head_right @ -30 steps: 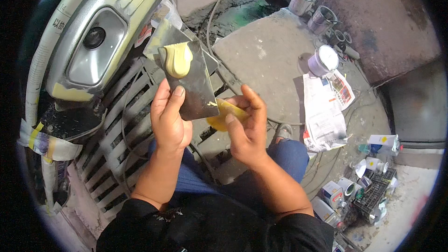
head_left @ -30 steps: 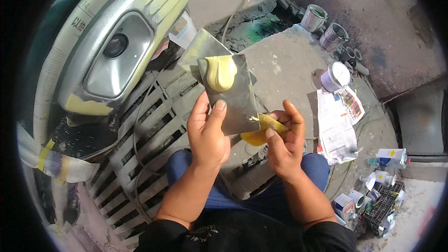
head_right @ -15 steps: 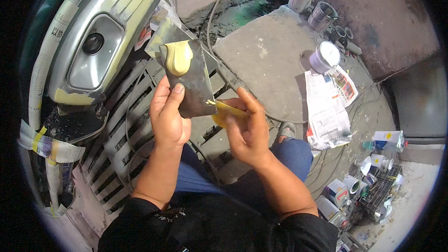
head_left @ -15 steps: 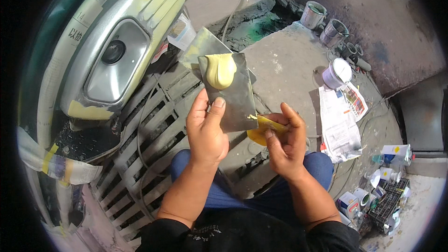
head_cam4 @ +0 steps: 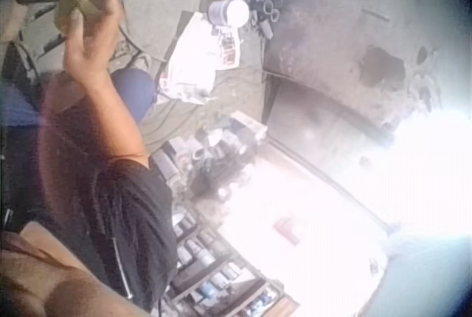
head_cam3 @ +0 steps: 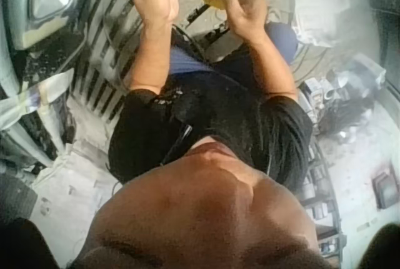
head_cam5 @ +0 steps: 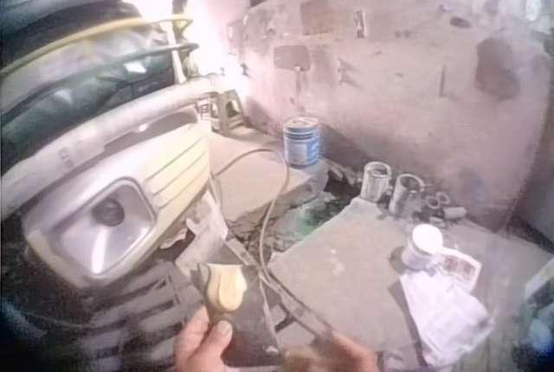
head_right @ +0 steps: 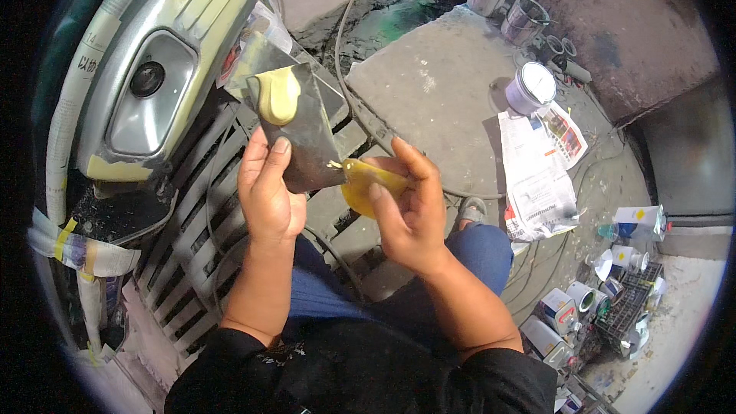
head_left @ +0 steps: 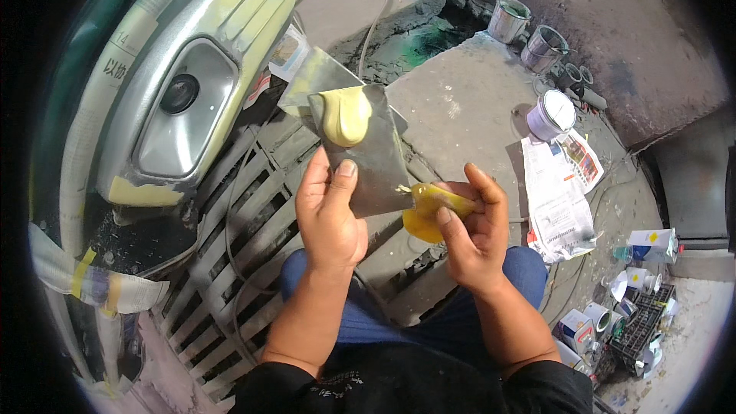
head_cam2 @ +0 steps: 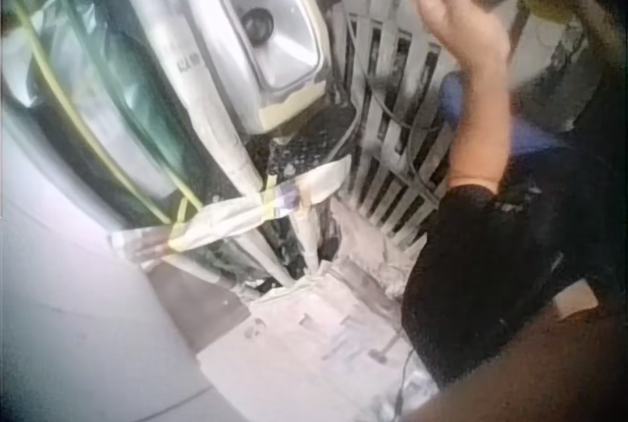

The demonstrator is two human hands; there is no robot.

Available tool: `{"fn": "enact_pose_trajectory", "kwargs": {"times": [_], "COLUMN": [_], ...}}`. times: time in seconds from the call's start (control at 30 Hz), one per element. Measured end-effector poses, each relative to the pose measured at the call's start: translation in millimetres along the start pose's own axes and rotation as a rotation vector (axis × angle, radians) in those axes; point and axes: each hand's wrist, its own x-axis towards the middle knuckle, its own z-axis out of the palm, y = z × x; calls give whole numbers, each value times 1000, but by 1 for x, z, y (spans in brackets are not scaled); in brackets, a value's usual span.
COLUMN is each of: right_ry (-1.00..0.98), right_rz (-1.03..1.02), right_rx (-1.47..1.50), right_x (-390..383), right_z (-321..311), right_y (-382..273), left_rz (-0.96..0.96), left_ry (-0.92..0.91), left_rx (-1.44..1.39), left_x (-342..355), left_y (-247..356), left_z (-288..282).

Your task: The person applies a yellow body filler to a car door using a metal putty knife and then smooths it with a yellow sponge. The door is masked with newspaper and tape. The person repeatedly scoops filler onto the knife and spreads it over the door surface.

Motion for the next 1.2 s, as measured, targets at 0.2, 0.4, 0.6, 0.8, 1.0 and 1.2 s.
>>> {"fn": "enact_pose_trajectory", "kwargs": {"times": [0.2,0.4,0.6,0.8,1.0,1.2], "right_ry": [-18,-81,-74,-91,-157,-51], "right_rz": [29,-75,-160,-202,-171,-5], "right_rx": [-19,-166,-95,-215,-375,-14], "right_x": [0,0,5,3,-1,-2], "right_z": [3,1,4,0,2,3], "right_y": [0,4,2,4,0,-4], "left_rz": [-19,-69,-98,-133,-148,-65], "left_ry": [-4,-23,-9,-34,-25,4], "left_rx": [-2,-34,-55,-76,-99,-24], "left_x": [-1,4,5,3,3,-3], "left_y": [-6,0,6,12,9,4], "left_z": [-1,-6,-7,-4,-3,-7]}}
